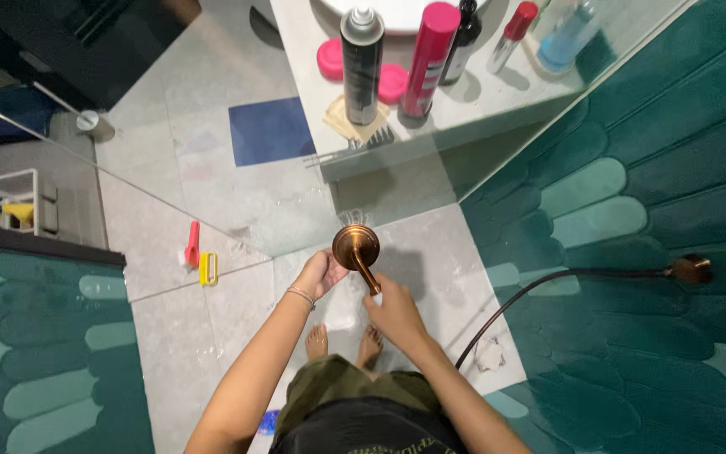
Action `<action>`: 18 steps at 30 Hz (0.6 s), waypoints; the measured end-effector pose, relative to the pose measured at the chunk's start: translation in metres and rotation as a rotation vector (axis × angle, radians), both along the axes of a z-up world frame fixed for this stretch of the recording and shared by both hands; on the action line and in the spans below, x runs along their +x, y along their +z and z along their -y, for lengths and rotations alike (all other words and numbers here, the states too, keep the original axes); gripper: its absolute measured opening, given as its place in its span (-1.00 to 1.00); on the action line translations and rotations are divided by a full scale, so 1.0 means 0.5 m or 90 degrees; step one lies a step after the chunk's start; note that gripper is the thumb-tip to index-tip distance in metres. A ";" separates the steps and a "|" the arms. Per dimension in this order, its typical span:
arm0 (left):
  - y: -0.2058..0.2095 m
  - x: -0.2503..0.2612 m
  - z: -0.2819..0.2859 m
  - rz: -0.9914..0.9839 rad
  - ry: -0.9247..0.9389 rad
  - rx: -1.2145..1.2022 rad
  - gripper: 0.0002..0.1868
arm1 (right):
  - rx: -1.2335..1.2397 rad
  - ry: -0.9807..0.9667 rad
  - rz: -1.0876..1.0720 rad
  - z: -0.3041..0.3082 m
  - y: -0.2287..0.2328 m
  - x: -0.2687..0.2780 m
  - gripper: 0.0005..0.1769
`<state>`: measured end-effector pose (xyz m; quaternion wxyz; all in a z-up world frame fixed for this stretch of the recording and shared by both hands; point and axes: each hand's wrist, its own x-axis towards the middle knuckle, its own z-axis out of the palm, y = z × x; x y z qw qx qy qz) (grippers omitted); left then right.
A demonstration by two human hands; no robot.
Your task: The person rinses cleaning tools and various surfaces in a shower area using a handheld showerhead, moving a scrub brush and sponges aside to rinse the floor and drain.
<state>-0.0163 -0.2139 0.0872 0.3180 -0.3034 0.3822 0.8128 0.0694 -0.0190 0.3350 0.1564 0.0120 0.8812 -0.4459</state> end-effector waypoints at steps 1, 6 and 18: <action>0.023 -0.013 0.002 -0.037 0.018 0.015 -0.62 | -0.016 -0.020 0.002 0.005 0.001 0.003 -0.72; 0.209 -0.109 -0.027 -0.142 -0.018 0.168 -0.44 | -0.003 -0.099 0.046 0.016 0.025 0.007 -0.78; 0.430 -0.349 -0.195 -0.207 -0.018 0.314 -0.50 | -0.101 -0.196 -0.207 -0.013 0.248 -0.038 -0.87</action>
